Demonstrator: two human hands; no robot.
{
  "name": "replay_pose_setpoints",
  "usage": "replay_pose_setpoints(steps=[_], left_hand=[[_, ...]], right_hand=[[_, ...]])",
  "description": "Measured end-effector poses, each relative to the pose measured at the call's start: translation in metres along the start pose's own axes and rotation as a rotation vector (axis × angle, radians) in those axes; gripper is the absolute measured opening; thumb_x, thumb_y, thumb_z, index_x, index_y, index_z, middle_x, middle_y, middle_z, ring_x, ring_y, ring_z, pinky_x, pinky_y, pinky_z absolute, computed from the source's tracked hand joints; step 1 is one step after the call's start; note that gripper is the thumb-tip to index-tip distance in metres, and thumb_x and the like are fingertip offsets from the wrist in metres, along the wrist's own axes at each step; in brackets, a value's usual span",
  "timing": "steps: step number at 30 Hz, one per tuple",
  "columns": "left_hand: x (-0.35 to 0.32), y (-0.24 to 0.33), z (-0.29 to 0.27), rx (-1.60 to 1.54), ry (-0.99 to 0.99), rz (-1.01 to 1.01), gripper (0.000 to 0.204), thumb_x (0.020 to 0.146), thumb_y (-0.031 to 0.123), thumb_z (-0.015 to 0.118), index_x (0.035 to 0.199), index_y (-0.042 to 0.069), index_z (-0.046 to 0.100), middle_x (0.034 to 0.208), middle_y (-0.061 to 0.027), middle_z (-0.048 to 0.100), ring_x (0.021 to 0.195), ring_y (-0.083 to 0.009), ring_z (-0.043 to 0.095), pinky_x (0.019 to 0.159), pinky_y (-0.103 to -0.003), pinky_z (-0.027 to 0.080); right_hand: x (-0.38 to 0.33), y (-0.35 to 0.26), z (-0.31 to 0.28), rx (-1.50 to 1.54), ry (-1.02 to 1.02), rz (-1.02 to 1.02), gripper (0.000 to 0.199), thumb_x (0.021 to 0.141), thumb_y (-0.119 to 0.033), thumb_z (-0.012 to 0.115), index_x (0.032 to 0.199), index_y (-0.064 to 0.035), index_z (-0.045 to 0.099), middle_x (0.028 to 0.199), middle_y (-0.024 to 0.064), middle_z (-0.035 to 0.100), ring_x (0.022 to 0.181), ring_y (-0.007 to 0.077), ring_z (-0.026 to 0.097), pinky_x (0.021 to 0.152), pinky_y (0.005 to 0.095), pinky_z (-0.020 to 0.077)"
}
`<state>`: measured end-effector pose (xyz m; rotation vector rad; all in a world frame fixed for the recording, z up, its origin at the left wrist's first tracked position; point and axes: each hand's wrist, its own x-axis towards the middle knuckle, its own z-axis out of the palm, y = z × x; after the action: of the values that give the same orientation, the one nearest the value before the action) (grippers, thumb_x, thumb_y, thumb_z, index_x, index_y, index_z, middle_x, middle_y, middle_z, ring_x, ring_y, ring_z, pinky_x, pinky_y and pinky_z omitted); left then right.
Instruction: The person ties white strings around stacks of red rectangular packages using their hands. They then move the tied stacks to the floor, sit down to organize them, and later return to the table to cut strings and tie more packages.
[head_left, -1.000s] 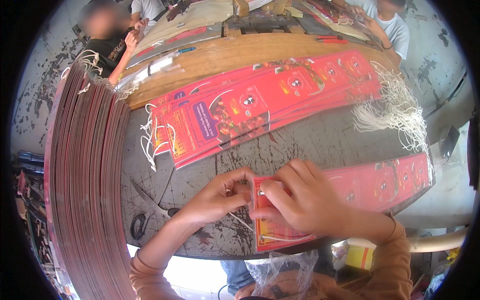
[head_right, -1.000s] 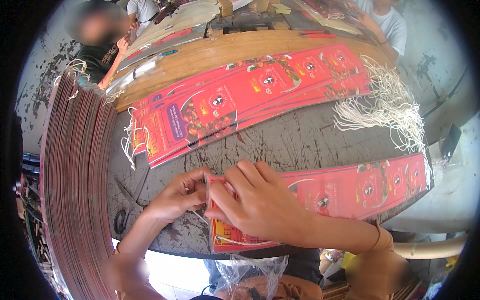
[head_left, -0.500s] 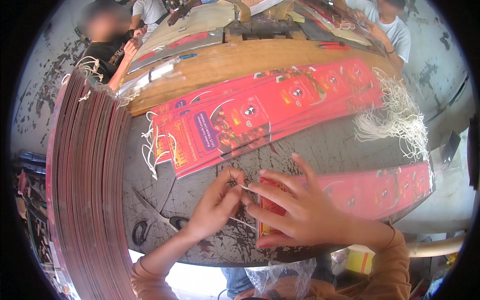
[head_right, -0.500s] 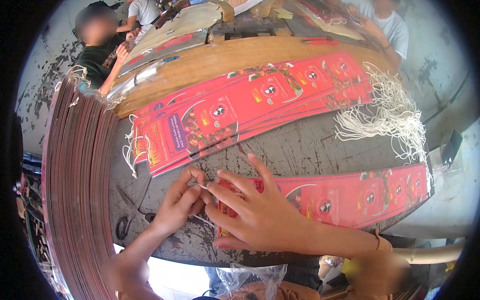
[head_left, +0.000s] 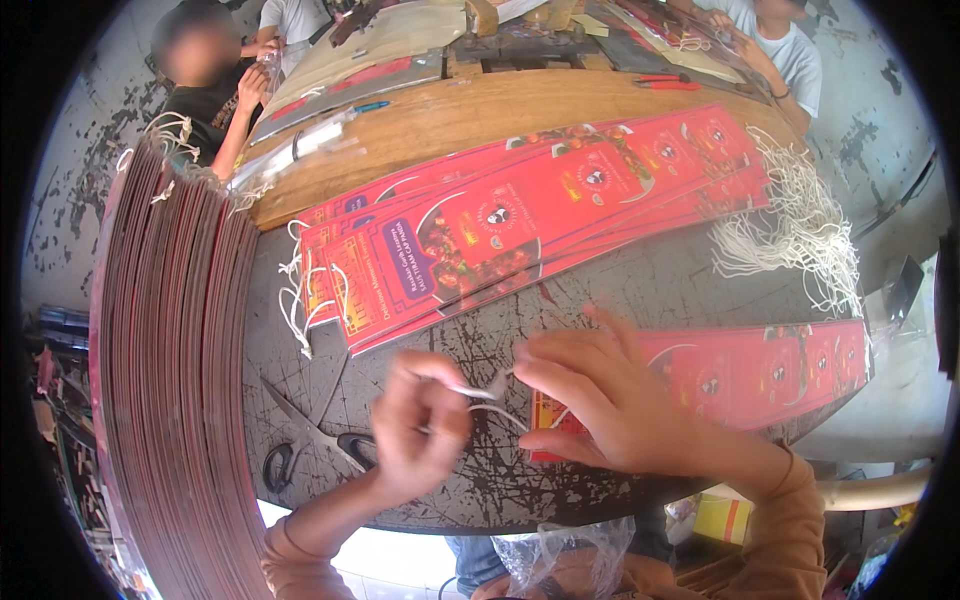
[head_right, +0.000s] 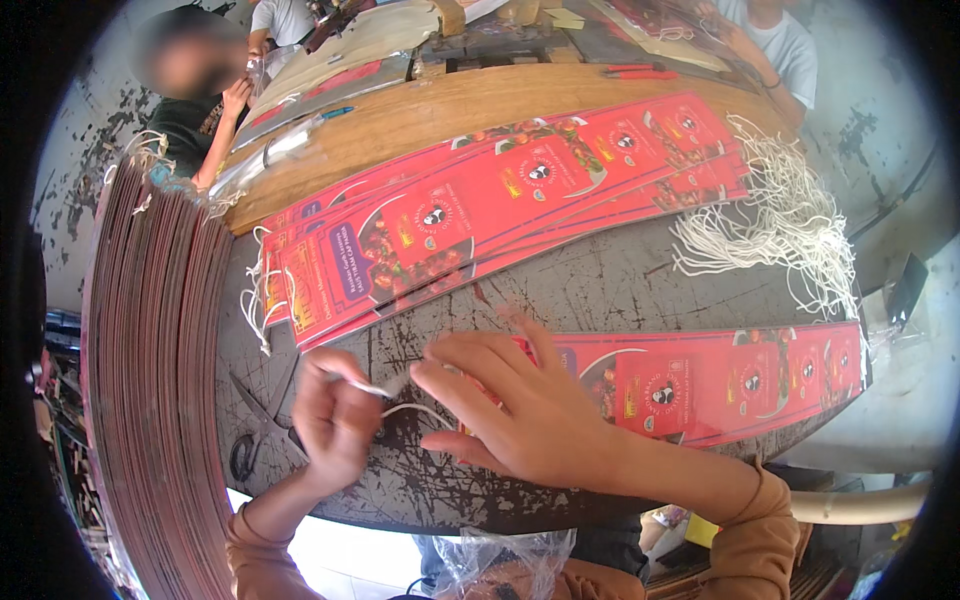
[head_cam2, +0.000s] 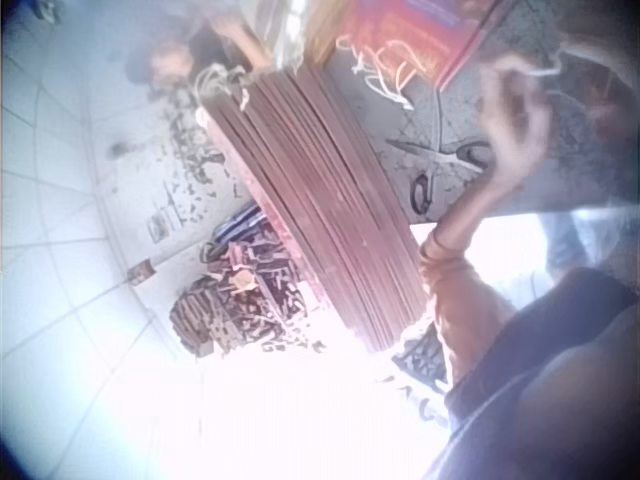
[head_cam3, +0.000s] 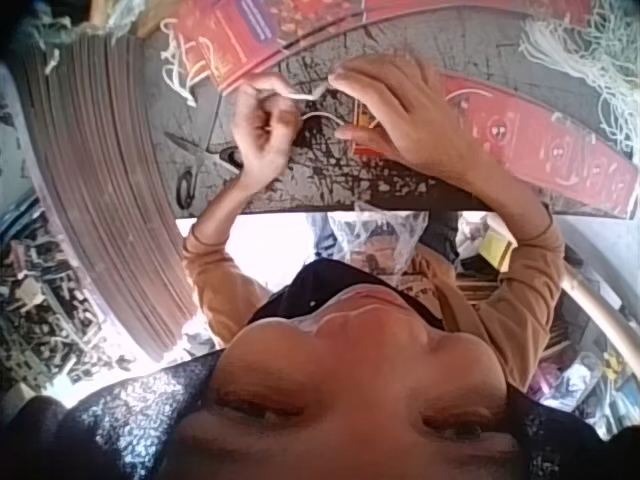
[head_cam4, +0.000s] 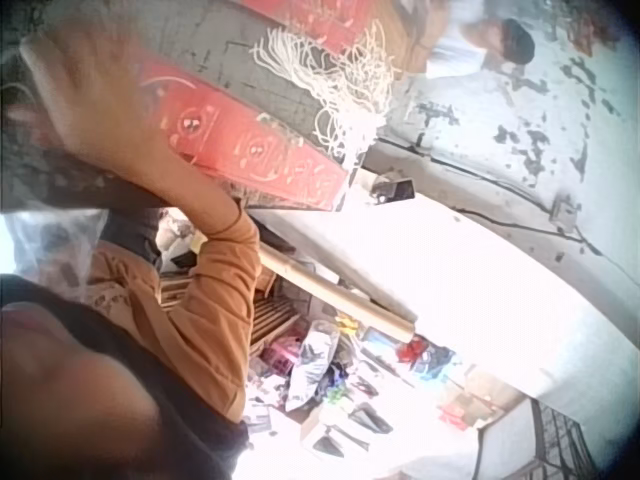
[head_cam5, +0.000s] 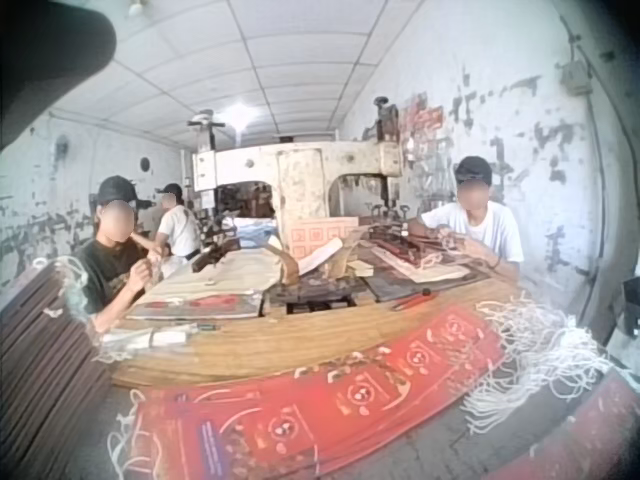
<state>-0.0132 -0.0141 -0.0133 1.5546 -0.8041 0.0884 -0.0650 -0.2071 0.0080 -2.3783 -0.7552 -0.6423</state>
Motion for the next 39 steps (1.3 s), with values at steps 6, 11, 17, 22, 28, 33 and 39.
replay_pose_setpoints(steps=[6,11,17,22,28,33,39], left_hand=[[-0.005,0.016,0.009,0.107,-0.276,-0.069,0.02,0.079,-0.004,0.057,0.096,0.001,0.048,0.05,0.0,0.046,0.042,-0.0022,0.042,0.039,-0.02,0.032],[-0.004,0.015,0.009,0.117,-0.307,-0.128,0.021,0.08,-0.003,0.057,0.099,0.001,0.049,0.051,0.0001,0.047,0.042,-0.0029,0.042,0.039,-0.02,0.032],[-0.001,0.015,0.008,0.104,-0.319,-0.206,0.021,0.08,-0.003,0.057,0.099,0.0,0.05,0.05,-0.0003,0.047,0.042,-0.0036,0.042,0.039,-0.021,0.031],[0.0,0.016,0.009,0.108,-0.304,-0.241,0.02,0.08,-0.003,0.057,0.098,0.0,0.051,0.05,-0.0005,0.047,0.042,-0.0034,0.042,0.038,-0.021,0.03],[0.004,0.019,0.006,0.031,-0.268,-0.465,0.031,0.075,-0.009,0.05,0.105,0.001,0.05,0.064,-0.001,0.05,0.052,-0.0041,0.039,0.046,-0.02,0.031],[0.005,0.014,-0.001,-0.264,-0.228,-0.603,0.039,0.078,-0.003,0.038,0.115,0.003,0.048,0.095,-0.0036,0.047,0.075,-0.0077,0.035,0.07,-0.021,0.033],[-0.006,0.018,0.009,-0.54,-0.251,-0.527,0.051,0.095,0.036,0.032,0.132,0.002,0.036,0.115,-0.0054,0.039,0.082,-0.0088,0.035,0.072,-0.022,0.031]], right_hand=[[-0.014,0.002,0.017,0.135,0.121,-0.112,0.038,0.071,-0.008,0.068,0.104,0.0007,0.053,0.084,0.0082,0.057,0.075,0.0219,0.056,0.069,0.0359,0.044],[-0.012,0.0,0.02,0.196,0.17,-0.057,0.038,0.069,0.001,0.067,0.103,0.0016,0.051,0.081,0.0084,0.058,0.071,0.0218,0.056,0.066,0.0358,0.0434],[-0.012,-0.001,0.021,0.216,0.166,-0.025,0.035,0.071,0.002,0.062,0.105,0.0023,0.051,0.079,0.008,0.057,0.068,0.0214,0.055,0.066,0.036,0.0431],[-0.015,0.002,0.024,0.153,0.148,-0.051,0.03,0.072,0.002,0.062,0.101,0.0024,0.053,0.075,0.007,0.056,0.066,0.0205,0.055,0.067,0.0353,0.0429],[-0.017,0.004,0.025,0.228,0.121,0.065,0.025,0.075,0.002,0.061,0.099,0.0,0.054,0.075,0.0051,0.058,0.066,0.018,0.056,0.068,0.0343,0.0432],[-0.012,0.001,0.019,0.334,0.103,0.211,0.021,0.077,0.002,0.06,0.097,-0.0032,0.054,0.075,0.0056,0.058,0.065,0.0195,0.057,0.067,0.0325,0.0435],[-0.007,-0.016,0.019,0.549,0.287,0.336,0.017,0.076,0.002,0.062,0.09,-0.0022,0.053,0.079,0.0091,0.057,0.07,0.0235,0.053,0.064,0.0308,0.0427]])
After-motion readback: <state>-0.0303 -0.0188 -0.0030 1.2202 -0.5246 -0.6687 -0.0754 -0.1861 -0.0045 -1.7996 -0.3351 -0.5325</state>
